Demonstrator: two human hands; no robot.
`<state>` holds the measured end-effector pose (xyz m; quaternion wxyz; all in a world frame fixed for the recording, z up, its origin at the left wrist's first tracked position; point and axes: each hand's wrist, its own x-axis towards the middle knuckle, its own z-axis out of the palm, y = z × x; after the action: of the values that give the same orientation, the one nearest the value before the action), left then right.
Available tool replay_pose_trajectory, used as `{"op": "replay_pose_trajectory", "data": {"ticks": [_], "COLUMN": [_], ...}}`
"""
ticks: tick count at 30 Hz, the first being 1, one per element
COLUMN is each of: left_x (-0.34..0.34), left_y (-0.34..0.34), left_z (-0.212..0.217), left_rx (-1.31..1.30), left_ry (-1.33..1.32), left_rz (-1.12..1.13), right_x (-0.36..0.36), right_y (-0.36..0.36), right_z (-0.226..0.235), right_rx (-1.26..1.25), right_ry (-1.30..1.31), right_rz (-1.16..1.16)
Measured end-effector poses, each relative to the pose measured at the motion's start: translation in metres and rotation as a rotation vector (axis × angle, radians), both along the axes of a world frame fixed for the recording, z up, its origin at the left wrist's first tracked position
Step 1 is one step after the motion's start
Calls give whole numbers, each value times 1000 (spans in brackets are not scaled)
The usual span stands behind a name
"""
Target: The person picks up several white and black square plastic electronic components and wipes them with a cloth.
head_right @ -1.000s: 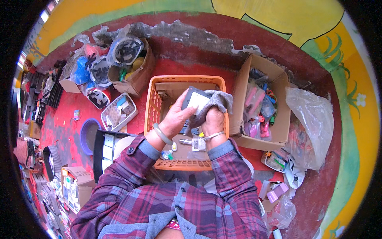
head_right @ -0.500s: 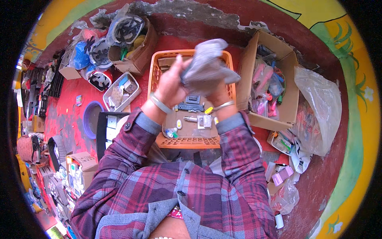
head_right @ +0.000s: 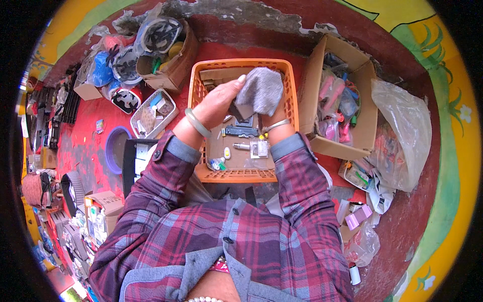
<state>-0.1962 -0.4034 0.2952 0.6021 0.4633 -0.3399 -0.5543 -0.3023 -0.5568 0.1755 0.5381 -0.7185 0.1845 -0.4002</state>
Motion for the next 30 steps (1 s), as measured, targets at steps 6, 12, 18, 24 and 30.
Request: {"op": "replay_pose_trajectory", "data": {"ticks": [6, 12, 18, 24, 30], "left_x": [43, 59, 1, -2, 12], "left_y": [11, 7, -7, 3, 7], "left_z": [30, 22, 4, 16, 18], "left_rx": [-74, -259, -283, -266, -274], "left_ry": [384, 553, 338, 247, 416], "left_rz": [258, 493, 204, -52, -80], "right_x": [-45, -62, 2, -1, -13], "right_y": [-50, -5, 44, 54, -7], "right_z": [71, 133, 87, 67, 41], "right_rx": [797, 773, 651, 834, 481], "right_ry": [-602, -644, -292, -390, -395], "right_rz": [255, 345, 239, 76, -5]}}
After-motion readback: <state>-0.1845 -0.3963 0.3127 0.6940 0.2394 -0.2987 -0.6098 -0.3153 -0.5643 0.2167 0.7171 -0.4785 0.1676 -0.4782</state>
